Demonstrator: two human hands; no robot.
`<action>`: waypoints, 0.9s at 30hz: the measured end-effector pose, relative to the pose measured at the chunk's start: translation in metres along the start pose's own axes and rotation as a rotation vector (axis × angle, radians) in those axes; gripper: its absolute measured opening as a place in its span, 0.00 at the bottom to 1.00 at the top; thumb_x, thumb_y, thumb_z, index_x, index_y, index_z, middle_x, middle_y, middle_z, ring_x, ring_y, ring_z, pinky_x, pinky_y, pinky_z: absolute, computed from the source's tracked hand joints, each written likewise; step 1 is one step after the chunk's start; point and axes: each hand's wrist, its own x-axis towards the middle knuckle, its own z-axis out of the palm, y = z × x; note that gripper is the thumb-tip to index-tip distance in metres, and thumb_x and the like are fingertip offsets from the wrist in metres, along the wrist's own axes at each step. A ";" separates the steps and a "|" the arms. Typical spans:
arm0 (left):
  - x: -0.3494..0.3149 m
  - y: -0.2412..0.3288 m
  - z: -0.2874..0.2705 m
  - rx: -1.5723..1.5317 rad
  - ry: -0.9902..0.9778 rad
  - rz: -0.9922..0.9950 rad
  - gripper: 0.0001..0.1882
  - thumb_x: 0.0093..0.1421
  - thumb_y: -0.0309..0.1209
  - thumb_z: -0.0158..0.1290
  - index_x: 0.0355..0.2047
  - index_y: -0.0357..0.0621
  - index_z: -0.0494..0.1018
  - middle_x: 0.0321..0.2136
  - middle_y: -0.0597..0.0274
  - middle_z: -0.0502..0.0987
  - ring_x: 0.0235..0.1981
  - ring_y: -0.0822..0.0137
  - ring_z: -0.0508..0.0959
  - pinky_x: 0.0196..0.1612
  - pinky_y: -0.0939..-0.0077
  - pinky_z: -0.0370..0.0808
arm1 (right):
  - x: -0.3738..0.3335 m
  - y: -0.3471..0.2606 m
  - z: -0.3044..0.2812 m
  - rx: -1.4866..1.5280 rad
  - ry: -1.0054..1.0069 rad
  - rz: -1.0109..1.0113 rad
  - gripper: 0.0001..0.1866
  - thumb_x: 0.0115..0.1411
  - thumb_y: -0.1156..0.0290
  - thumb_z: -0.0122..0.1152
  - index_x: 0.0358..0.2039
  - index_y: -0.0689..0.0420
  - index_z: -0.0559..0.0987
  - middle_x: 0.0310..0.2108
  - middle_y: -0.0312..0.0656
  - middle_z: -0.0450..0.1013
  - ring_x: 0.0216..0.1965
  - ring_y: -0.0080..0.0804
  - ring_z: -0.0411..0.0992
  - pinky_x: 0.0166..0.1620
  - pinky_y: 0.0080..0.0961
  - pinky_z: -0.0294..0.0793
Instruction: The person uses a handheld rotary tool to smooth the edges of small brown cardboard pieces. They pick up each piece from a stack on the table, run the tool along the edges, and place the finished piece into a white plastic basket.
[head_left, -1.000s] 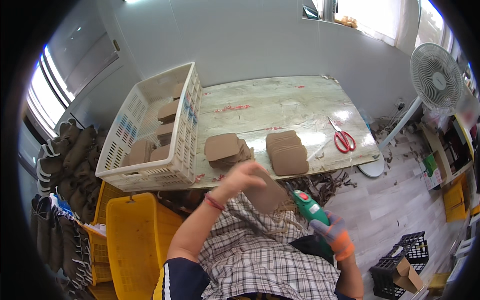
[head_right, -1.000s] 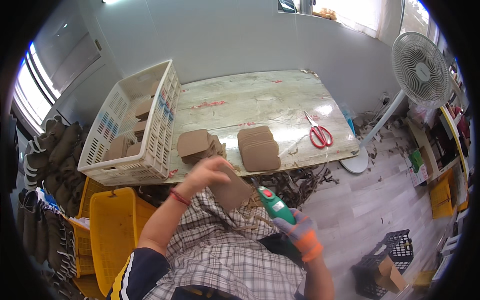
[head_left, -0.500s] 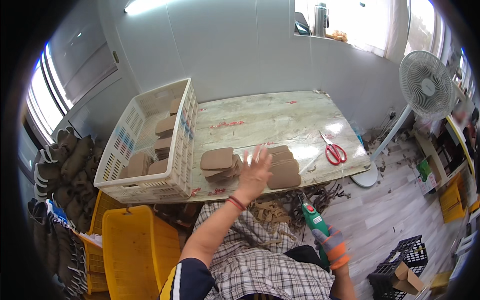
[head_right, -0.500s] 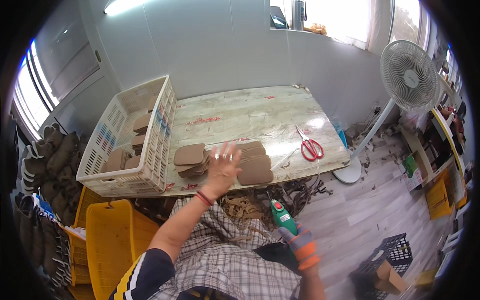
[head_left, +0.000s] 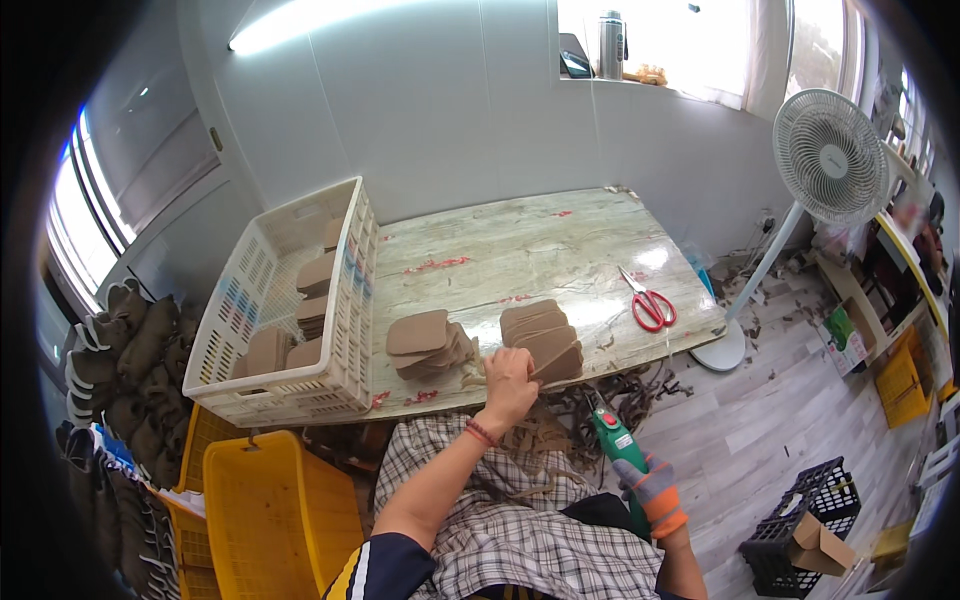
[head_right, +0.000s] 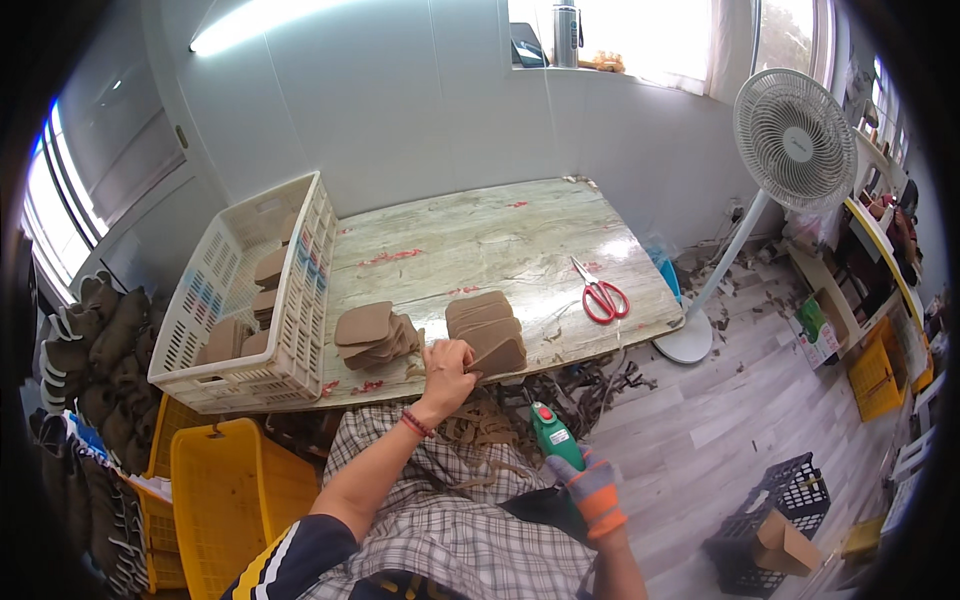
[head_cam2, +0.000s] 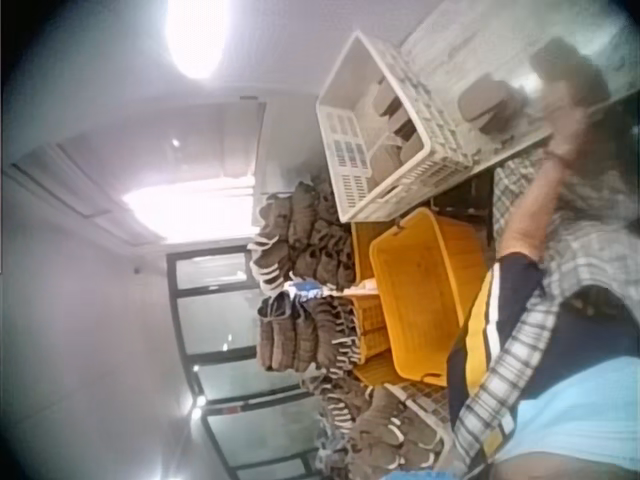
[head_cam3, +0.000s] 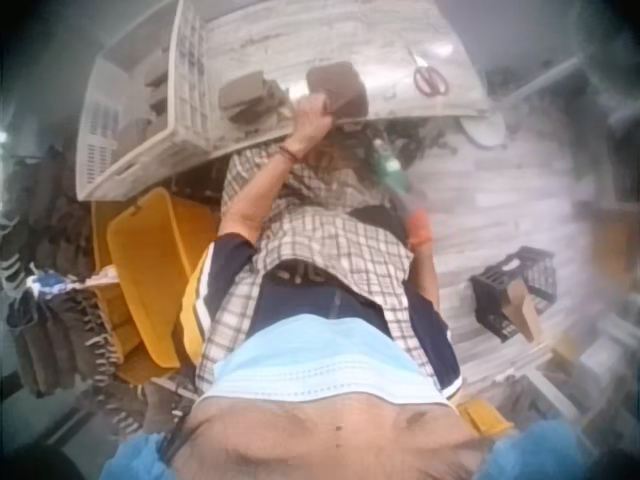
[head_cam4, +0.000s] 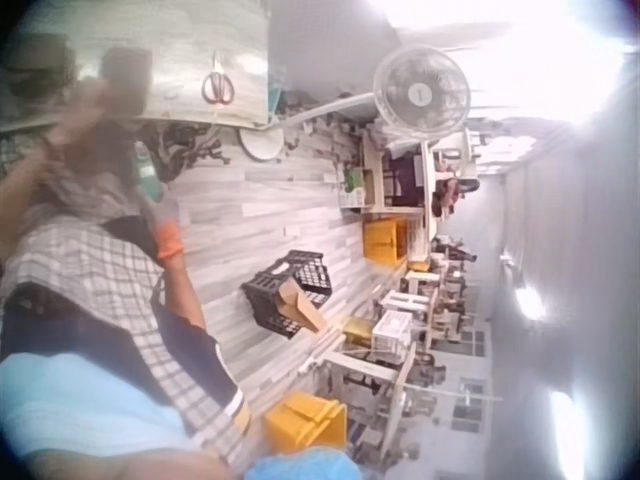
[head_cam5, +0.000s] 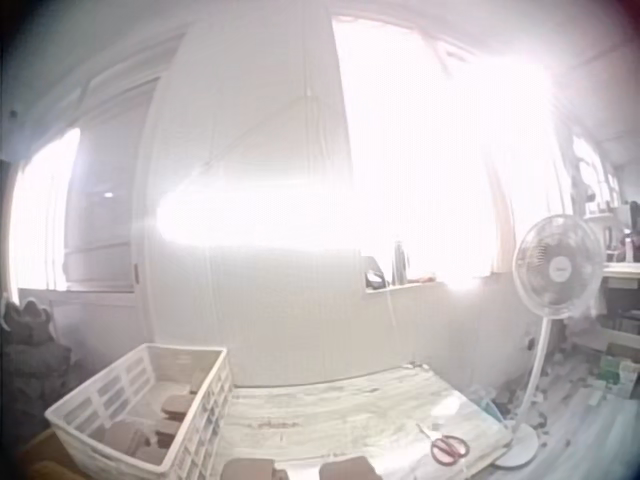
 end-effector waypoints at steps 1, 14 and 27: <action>-0.004 0.003 0.000 -0.175 -0.035 -0.102 0.15 0.47 0.25 0.61 0.30 0.41 0.65 0.40 0.59 0.73 0.47 0.60 0.71 0.53 0.60 0.65 | -0.002 -0.006 -0.001 0.007 0.000 0.003 0.18 0.53 0.63 0.67 0.38 0.62 0.75 0.21 0.34 0.72 0.18 0.18 0.68 0.21 0.18 0.67; 0.008 0.049 0.043 -2.200 0.221 -0.437 0.18 0.57 0.18 0.52 0.48 0.41 0.67 0.46 0.60 0.73 0.49 0.65 0.73 0.54 0.69 0.71 | -0.011 -0.063 0.008 0.084 0.090 -0.147 0.18 0.53 0.66 0.67 0.41 0.62 0.75 0.22 0.32 0.71 0.19 0.16 0.65 0.22 0.16 0.66; 0.000 0.065 0.069 -2.295 0.115 -0.505 0.20 0.59 0.19 0.50 0.51 0.43 0.63 0.48 0.58 0.70 0.51 0.60 0.71 0.57 0.61 0.69 | -0.009 -0.058 0.011 0.066 0.150 -0.220 0.15 0.55 0.67 0.64 0.39 0.62 0.73 0.19 0.34 0.70 0.17 0.17 0.66 0.20 0.15 0.64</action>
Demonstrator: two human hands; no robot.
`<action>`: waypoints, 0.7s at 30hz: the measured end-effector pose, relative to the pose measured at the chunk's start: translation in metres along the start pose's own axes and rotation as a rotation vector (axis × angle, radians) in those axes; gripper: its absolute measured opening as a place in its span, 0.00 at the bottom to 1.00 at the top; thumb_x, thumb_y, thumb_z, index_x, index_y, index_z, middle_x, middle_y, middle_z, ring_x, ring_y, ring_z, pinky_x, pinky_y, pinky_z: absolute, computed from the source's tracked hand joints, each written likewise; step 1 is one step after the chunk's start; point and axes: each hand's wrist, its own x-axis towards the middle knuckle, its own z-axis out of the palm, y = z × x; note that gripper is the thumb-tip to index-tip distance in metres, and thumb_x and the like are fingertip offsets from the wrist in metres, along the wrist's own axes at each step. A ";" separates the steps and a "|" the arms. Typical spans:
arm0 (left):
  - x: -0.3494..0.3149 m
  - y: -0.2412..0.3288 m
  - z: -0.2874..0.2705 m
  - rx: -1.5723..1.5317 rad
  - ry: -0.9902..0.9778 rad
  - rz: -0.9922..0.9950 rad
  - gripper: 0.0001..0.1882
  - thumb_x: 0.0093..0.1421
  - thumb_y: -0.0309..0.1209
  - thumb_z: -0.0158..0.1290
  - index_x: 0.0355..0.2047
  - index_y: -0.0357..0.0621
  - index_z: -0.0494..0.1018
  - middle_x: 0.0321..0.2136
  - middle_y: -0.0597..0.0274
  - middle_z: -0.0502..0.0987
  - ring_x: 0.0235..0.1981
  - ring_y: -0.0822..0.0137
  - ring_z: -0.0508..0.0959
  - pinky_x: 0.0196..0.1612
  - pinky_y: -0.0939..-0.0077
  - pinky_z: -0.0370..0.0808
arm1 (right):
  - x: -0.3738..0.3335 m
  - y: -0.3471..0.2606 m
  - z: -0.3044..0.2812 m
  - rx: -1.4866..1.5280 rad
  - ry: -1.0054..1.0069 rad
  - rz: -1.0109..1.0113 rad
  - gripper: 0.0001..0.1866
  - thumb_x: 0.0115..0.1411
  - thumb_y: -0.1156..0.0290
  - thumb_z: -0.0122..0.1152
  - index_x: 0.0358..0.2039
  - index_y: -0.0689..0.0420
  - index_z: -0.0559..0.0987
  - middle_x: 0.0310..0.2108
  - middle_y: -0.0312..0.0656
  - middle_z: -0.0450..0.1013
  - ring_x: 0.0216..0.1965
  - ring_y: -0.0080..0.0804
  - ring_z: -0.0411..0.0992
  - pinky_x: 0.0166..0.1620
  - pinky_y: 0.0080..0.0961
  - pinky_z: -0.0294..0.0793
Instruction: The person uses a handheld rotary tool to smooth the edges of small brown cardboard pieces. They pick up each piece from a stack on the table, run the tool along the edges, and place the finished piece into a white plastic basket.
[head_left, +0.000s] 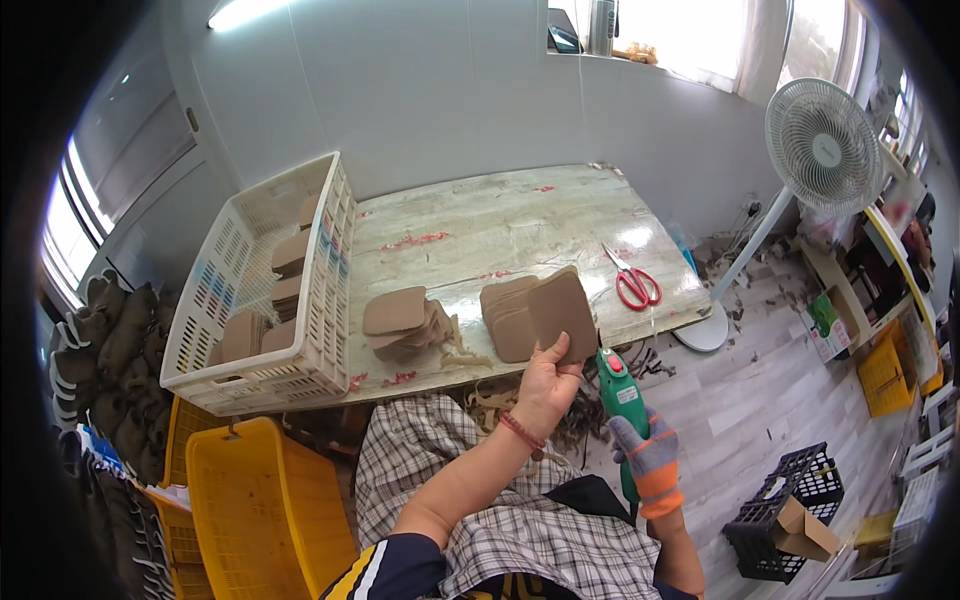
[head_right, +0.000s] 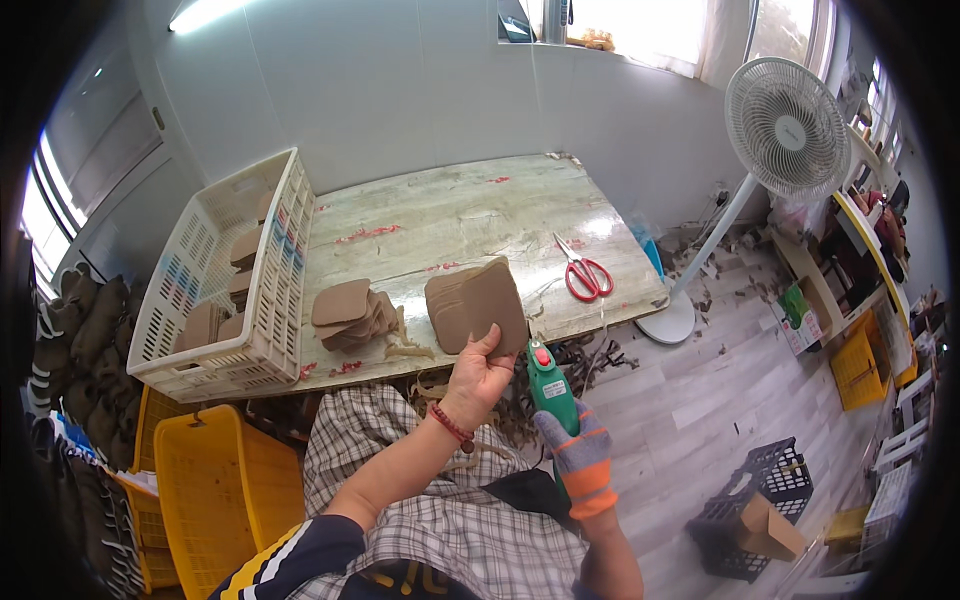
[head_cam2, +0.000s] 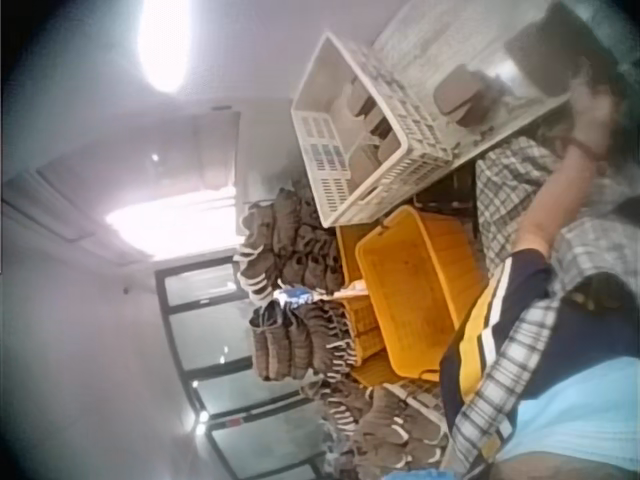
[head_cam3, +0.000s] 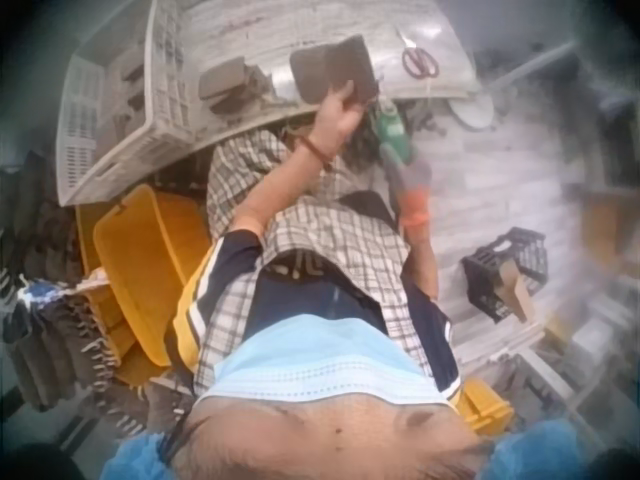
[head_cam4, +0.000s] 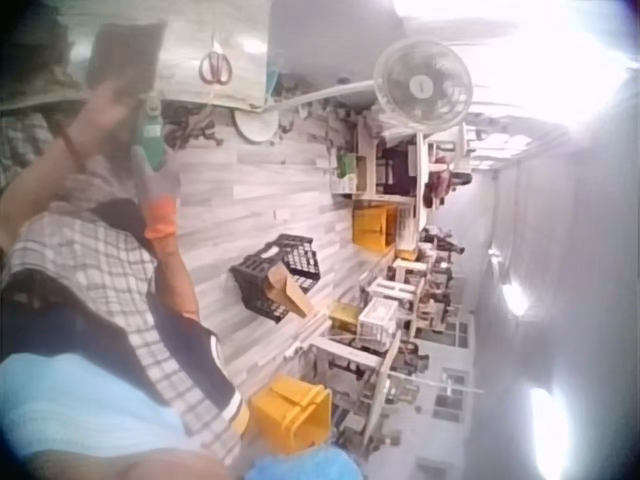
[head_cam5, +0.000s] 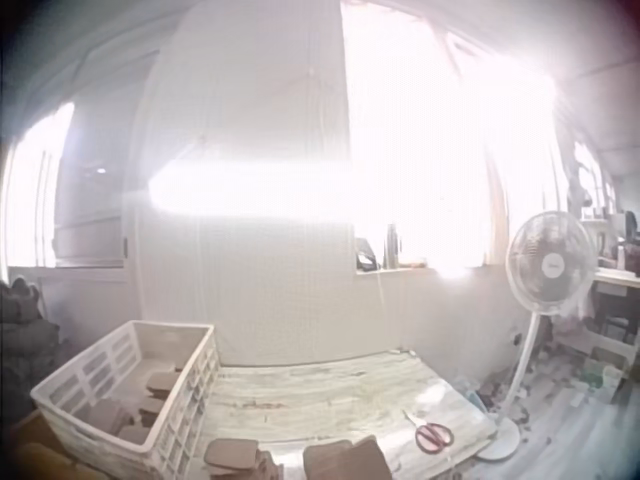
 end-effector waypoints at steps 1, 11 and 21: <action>-0.002 -0.002 0.000 0.023 0.002 -0.013 0.19 0.59 0.20 0.50 0.51 0.43 0.64 0.48 0.58 0.70 0.51 0.60 0.71 0.57 0.62 0.69 | 0.000 -0.001 -0.001 0.006 0.003 0.021 0.17 0.54 0.66 0.65 0.41 0.62 0.74 0.21 0.33 0.71 0.18 0.16 0.66 0.21 0.15 0.65; -0.022 -0.010 -0.012 0.198 -0.070 -0.105 0.16 0.59 0.18 0.49 0.48 0.41 0.67 0.46 0.57 0.73 0.48 0.63 0.74 0.53 0.66 0.73 | 0.007 -0.013 -0.004 0.064 0.057 0.044 0.20 0.52 0.65 0.68 0.42 0.61 0.75 0.22 0.31 0.70 0.21 0.15 0.66 0.22 0.16 0.67; -0.025 0.011 -0.028 0.478 -0.188 -0.053 0.17 0.57 0.16 0.50 0.48 0.40 0.69 0.42 0.60 0.76 0.43 0.65 0.77 0.47 0.68 0.76 | 0.005 -0.017 -0.016 0.070 0.045 0.018 0.18 0.53 0.65 0.66 0.40 0.62 0.73 0.19 0.35 0.69 0.16 0.20 0.66 0.21 0.17 0.66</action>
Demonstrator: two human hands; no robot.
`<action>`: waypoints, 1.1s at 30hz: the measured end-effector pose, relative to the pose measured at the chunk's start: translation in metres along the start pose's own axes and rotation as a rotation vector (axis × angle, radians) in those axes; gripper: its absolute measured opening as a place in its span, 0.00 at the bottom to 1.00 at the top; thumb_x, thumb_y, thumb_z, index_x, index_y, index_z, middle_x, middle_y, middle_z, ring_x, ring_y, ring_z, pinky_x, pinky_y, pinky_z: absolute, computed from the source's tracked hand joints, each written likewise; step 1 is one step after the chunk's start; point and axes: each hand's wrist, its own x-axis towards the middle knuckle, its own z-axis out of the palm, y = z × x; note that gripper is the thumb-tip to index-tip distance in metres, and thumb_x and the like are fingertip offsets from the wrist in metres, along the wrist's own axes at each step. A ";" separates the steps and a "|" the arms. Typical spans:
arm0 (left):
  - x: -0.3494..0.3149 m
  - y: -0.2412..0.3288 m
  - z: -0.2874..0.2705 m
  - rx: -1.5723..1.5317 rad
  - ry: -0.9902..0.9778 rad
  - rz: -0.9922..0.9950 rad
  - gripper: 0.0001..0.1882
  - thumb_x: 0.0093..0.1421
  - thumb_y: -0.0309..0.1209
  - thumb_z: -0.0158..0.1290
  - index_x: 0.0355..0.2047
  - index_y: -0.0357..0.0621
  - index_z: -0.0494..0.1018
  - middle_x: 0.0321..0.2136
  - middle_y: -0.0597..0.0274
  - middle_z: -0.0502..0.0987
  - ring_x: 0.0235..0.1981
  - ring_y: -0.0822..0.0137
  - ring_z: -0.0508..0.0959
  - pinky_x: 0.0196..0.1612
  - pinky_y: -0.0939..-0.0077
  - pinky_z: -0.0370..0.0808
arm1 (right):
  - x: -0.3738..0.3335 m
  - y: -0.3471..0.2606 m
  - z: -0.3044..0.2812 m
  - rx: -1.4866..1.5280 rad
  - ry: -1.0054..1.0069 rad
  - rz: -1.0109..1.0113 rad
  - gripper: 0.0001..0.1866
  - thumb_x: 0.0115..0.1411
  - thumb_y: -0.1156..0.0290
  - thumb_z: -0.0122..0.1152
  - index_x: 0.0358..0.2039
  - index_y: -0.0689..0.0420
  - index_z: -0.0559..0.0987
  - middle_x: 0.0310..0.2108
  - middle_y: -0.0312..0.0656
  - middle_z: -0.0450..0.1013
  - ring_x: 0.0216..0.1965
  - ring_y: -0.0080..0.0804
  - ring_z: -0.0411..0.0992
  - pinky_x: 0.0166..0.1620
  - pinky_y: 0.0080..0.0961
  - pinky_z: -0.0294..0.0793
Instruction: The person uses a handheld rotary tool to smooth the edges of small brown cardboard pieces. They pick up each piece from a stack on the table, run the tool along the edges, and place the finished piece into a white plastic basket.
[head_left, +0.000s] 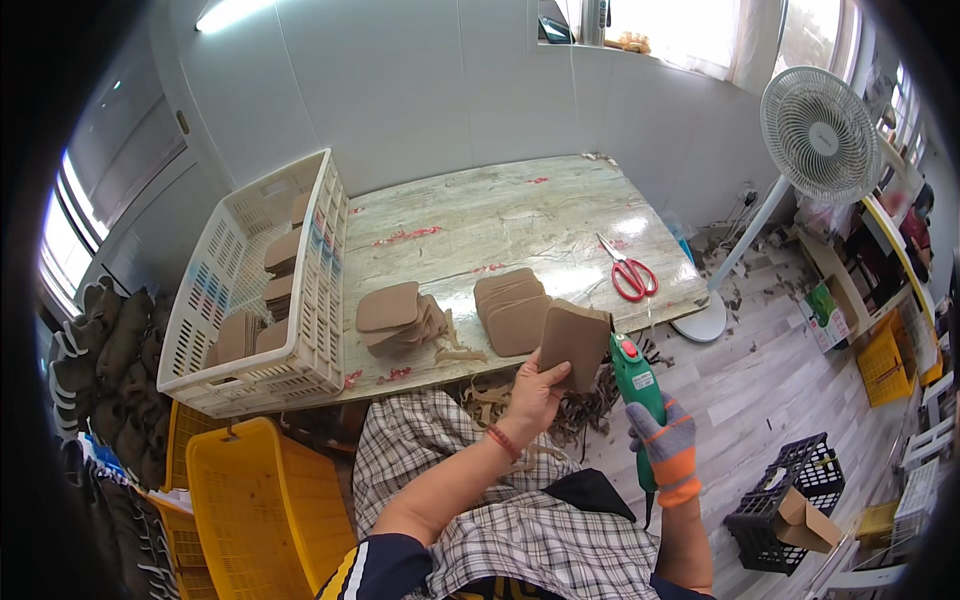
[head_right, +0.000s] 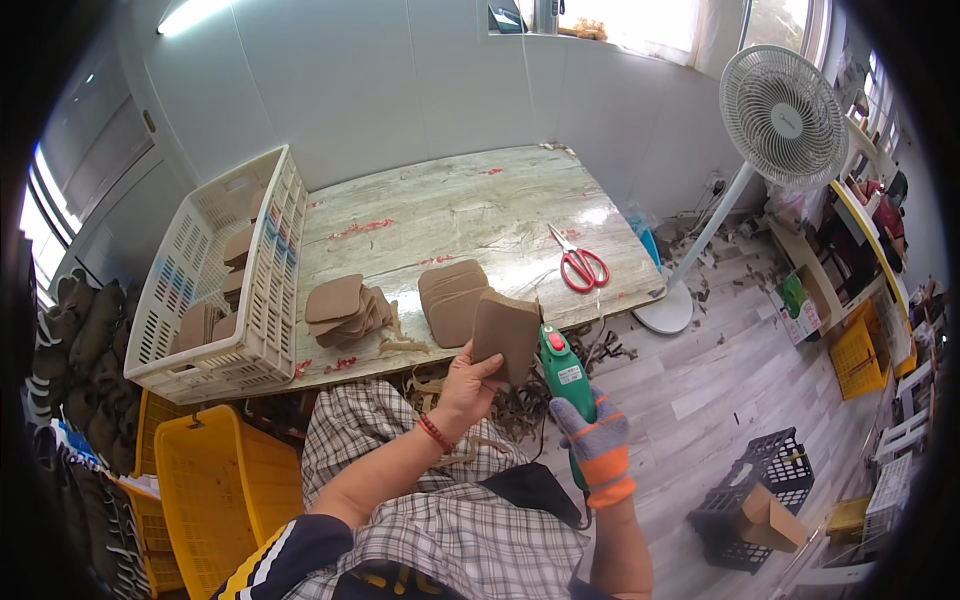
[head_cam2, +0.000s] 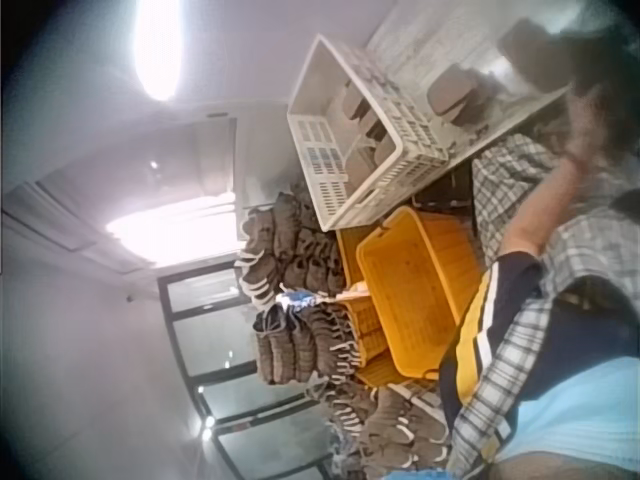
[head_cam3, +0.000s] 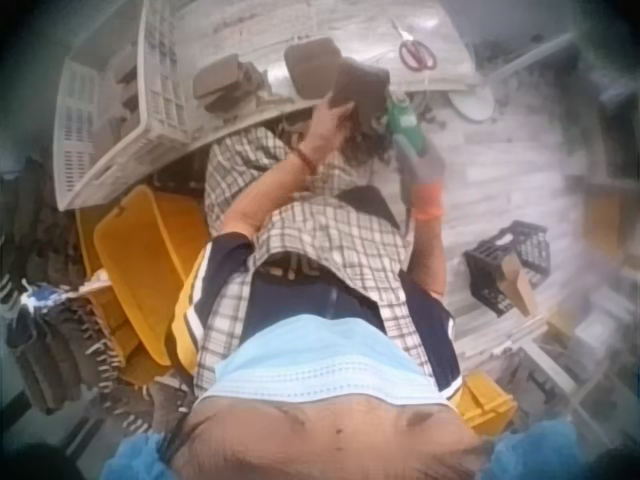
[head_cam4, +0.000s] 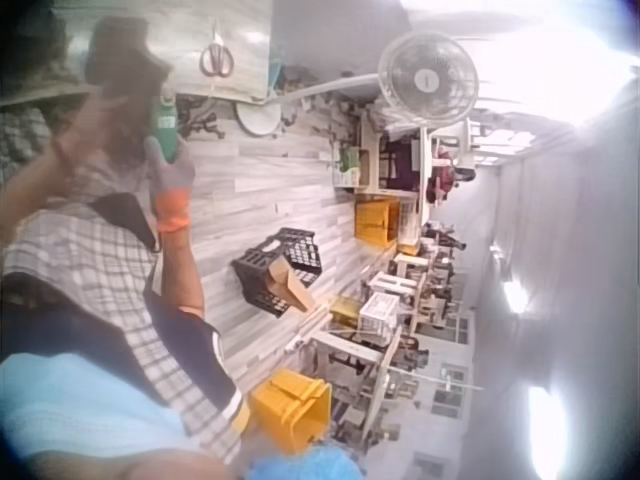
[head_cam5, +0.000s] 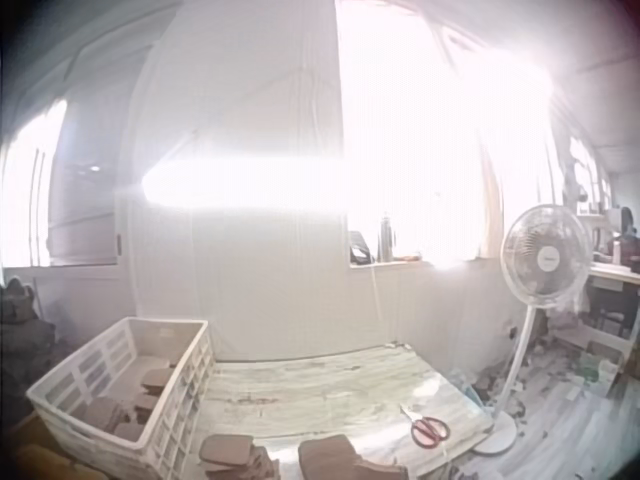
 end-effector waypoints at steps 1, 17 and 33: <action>0.001 0.005 -0.003 0.044 -0.014 0.013 0.17 0.57 0.15 0.50 0.47 0.40 0.70 0.42 0.60 0.77 0.43 0.65 0.77 0.47 0.68 0.76 | 0.000 0.000 -0.003 -0.021 -0.027 0.022 0.18 0.53 0.65 0.66 0.40 0.63 0.73 0.19 0.35 0.69 0.17 0.20 0.66 0.21 0.17 0.66; -0.010 0.087 -0.025 0.718 -0.155 -0.244 0.18 0.53 0.15 0.51 0.47 0.35 0.72 0.39 0.67 0.77 0.38 0.76 0.74 0.44 0.81 0.71 | -0.020 0.008 -0.018 -0.175 -0.260 0.131 0.26 0.50 0.61 0.69 0.44 0.65 0.73 0.25 0.36 0.74 0.20 0.18 0.68 0.23 0.17 0.69; -0.021 0.107 -0.038 0.907 -0.201 -0.210 0.16 0.48 0.15 0.55 0.39 0.41 0.70 0.31 0.71 0.74 0.34 0.79 0.73 0.39 0.82 0.71 | -0.018 0.009 -0.012 -0.001 -0.381 0.251 0.18 0.54 0.65 0.66 0.38 0.63 0.73 0.22 0.34 0.71 0.19 0.17 0.67 0.21 0.15 0.67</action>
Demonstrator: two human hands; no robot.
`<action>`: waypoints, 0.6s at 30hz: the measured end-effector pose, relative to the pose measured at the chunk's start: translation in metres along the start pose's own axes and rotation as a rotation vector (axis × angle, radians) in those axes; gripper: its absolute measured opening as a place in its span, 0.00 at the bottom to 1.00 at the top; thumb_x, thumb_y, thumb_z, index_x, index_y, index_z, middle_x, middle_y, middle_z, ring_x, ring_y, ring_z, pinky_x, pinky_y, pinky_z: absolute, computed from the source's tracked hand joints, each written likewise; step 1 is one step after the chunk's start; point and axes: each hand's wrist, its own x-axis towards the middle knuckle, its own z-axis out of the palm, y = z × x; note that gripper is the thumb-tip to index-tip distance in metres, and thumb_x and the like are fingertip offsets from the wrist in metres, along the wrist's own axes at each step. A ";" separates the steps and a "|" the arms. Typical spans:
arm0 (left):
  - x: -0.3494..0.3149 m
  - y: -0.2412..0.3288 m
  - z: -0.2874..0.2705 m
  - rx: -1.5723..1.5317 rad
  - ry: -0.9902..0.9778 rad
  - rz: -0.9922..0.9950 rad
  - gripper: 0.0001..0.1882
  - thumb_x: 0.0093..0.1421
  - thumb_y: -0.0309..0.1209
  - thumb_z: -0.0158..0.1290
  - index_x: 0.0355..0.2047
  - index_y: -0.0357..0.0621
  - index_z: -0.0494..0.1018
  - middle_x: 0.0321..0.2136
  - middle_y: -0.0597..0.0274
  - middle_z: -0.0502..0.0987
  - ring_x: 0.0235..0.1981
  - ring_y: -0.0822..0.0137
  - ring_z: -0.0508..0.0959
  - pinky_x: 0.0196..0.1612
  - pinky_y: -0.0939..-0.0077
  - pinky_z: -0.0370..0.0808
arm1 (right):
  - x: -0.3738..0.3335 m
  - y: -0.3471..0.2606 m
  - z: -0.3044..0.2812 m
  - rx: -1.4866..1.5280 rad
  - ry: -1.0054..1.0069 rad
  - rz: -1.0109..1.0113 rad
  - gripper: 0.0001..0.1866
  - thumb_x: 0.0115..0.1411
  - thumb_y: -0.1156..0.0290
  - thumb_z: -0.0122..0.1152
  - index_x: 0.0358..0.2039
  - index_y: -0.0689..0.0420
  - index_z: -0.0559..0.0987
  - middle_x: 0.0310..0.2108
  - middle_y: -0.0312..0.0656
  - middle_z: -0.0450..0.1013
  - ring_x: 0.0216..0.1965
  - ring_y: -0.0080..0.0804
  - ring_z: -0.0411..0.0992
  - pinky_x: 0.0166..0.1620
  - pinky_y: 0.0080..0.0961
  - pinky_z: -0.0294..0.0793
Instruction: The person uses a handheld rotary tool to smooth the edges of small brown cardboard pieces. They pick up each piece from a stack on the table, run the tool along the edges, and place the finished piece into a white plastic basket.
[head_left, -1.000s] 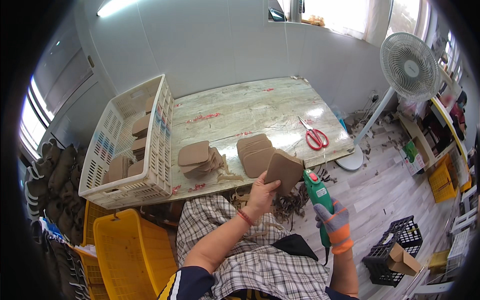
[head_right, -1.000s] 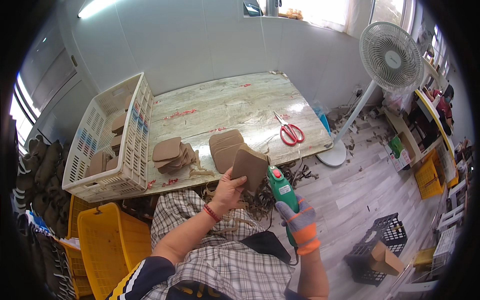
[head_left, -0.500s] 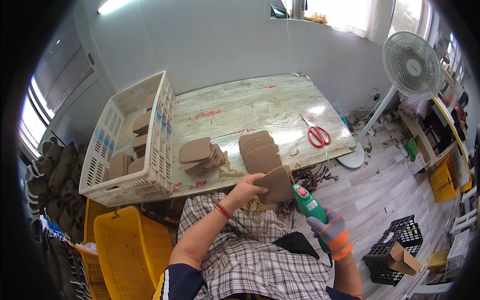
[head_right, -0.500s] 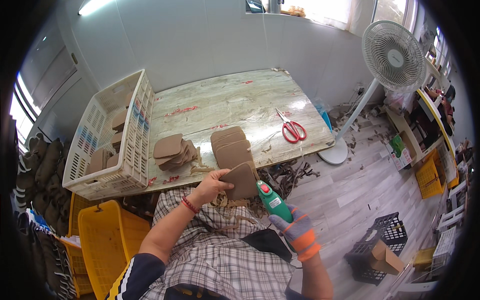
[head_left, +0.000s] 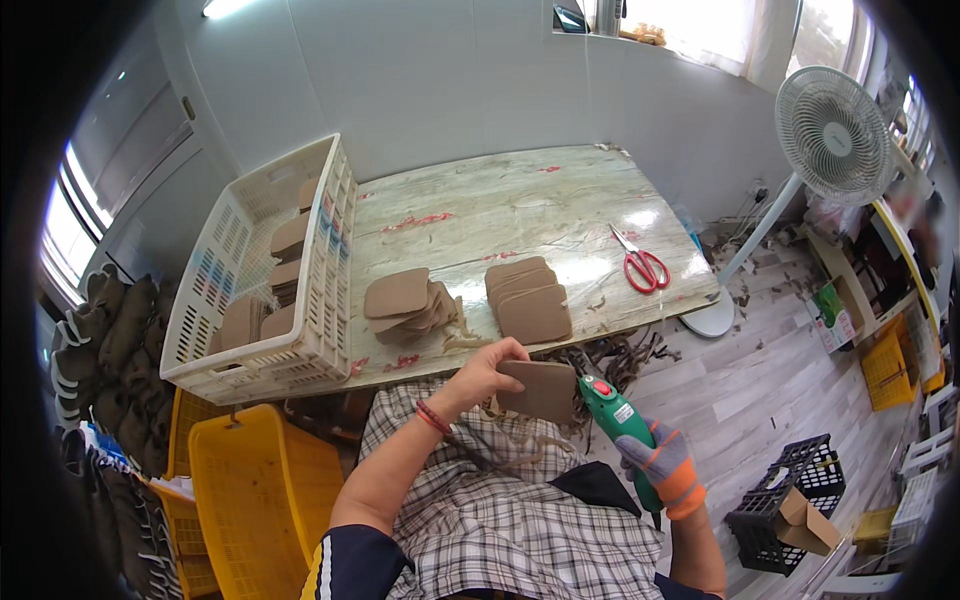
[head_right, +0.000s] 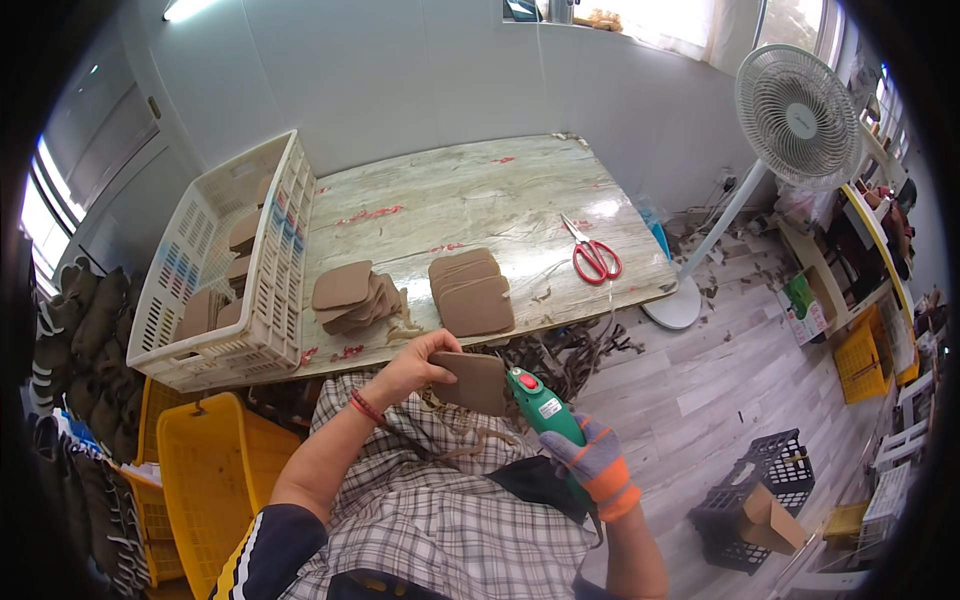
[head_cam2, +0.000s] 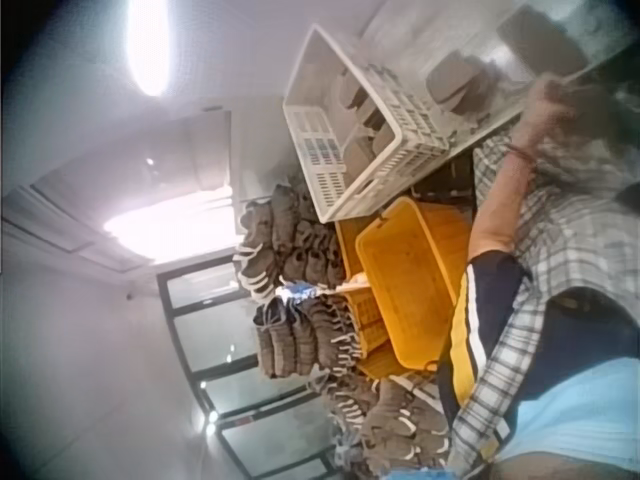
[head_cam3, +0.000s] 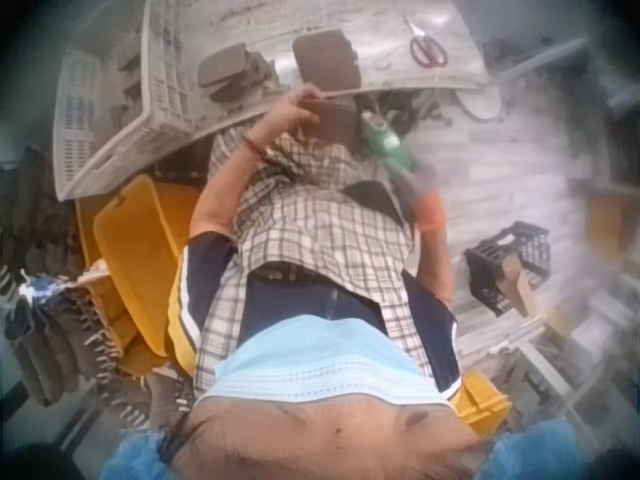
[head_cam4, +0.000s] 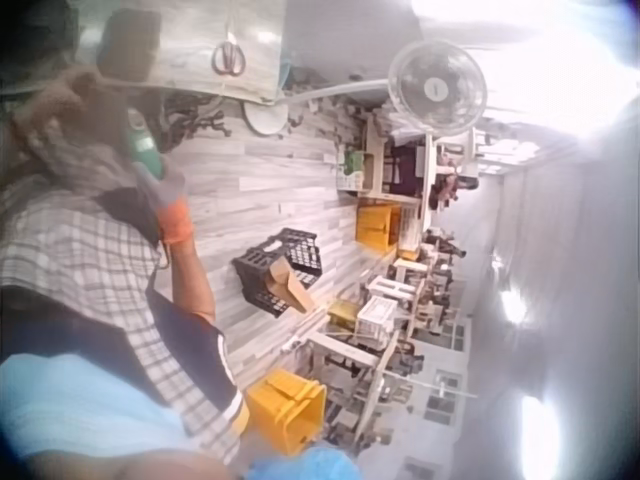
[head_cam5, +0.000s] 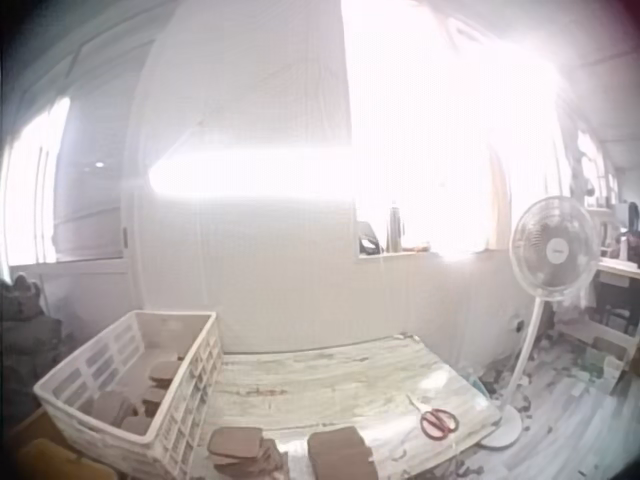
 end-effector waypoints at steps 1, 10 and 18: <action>0.001 -0.001 -0.006 -0.004 0.019 0.009 0.16 0.48 0.16 0.55 0.38 0.41 0.70 0.30 0.72 0.74 0.33 0.79 0.73 0.38 0.83 0.71 | 0.000 0.001 -0.001 -0.010 -0.007 0.015 0.17 0.53 0.65 0.66 0.38 0.63 0.73 0.21 0.34 0.71 0.19 0.17 0.67 0.22 0.15 0.67; -0.001 0.007 -0.020 -0.162 0.104 0.005 0.08 0.49 0.22 0.60 0.32 0.41 0.75 0.28 0.70 0.77 0.29 0.79 0.74 0.37 0.84 0.70 | 0.000 0.007 -0.003 -0.008 -0.116 0.088 0.19 0.53 0.64 0.67 0.40 0.64 0.73 0.21 0.35 0.70 0.18 0.17 0.67 0.21 0.15 0.67; -0.001 0.014 -0.018 -0.126 0.008 -0.073 0.09 0.48 0.21 0.59 0.31 0.40 0.75 0.28 0.68 0.78 0.30 0.78 0.75 0.38 0.83 0.72 | 0.001 0.006 0.002 -0.016 -0.146 0.099 0.19 0.52 0.63 0.68 0.38 0.63 0.75 0.20 0.34 0.70 0.17 0.17 0.66 0.20 0.14 0.66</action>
